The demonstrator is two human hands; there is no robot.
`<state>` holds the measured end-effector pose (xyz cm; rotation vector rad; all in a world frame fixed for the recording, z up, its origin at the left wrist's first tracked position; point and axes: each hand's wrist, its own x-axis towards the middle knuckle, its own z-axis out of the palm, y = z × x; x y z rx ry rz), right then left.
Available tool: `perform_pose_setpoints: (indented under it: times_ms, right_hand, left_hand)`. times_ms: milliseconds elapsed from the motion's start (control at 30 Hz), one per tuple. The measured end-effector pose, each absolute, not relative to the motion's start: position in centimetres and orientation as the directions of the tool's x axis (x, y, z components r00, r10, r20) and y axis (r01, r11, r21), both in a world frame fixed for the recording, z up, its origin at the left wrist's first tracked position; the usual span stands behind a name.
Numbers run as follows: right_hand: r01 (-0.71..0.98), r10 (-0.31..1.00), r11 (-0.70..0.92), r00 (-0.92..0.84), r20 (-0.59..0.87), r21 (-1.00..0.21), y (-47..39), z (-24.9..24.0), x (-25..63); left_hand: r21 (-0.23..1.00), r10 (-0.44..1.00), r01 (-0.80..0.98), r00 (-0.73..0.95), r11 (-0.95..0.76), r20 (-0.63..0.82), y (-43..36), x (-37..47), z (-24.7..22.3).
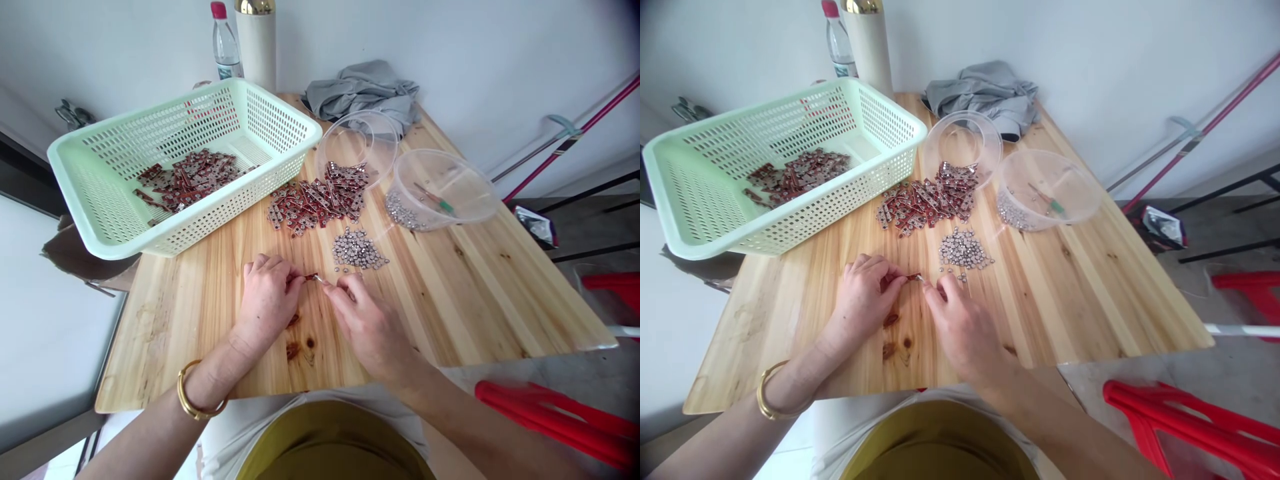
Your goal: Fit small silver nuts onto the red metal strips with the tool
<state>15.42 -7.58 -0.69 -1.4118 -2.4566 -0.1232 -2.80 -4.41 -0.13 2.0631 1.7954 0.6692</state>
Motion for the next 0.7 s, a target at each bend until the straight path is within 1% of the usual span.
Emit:
perform_pose_setpoints:
  times_ms: [133, 200, 233, 300, 367, 433, 500, 567, 700]
  right_hand:
    - [0.852, 0.823, 0.521, -0.49, 0.287, -0.041, -7.9, -0.9, 15.2]
    - [0.852, 0.831, 0.52, -0.486, 0.272, -0.065, -7.8, -0.8, 15.3]
    - [0.845, 0.835, 0.523, -0.483, 0.262, -0.11, -7.6, -0.6, 15.4]
    - [0.814, 0.848, 0.522, -0.461, 0.262, -0.256, -6.8, -0.1, 16.0]
    - [0.784, 0.871, 0.484, -0.391, 0.297, -0.389, -5.6, 0.5, 16.8]
    - [0.793, 0.895, 0.427, -0.301, 0.33, -0.434, -4.2, 1.0, 17.6]
    - [0.805, 0.907, 0.403, -0.287, 0.309, -0.435, -3.0, 1.3, 18.1]
    - [0.811, 0.91, 0.407, -0.319, 0.265, -0.42, -2.3, 1.3, 18.1]
    - [0.855, 0.91, 0.406, -0.344, 0.234, -0.322, -2.0, 1.0, 17.5]
  left_hand:
    - [0.523, 0.986, 0.838, 0.097, -0.156, 0.138, -4.4, -2.7, -0.2]
    - [0.516, 0.985, 0.842, 0.098, -0.159, 0.143, -4.5, -2.8, -0.2]
    - [0.513, 0.984, 0.843, 0.101, -0.164, 0.149, -4.5, -2.9, -0.2]
    - [0.513, 0.979, 0.837, 0.117, -0.189, 0.169, -4.6, -3.2, -0.4]
    - [0.523, 0.969, 0.82, 0.145, -0.23, 0.2, -4.6, -3.6, -0.5]
    - [0.528, 0.959, 0.807, 0.163, -0.266, 0.233, -4.6, -4.0, -0.7]
    - [0.519, 0.953, 0.809, 0.161, -0.276, 0.255, -4.6, -4.3, -0.8]
    - [0.498, 0.954, 0.825, 0.153, -0.267, 0.257, -4.6, -4.5, -0.7]
    - [0.483, 0.96, 0.842, 0.135, -0.241, 0.244, -4.6, -4.5, -0.7]
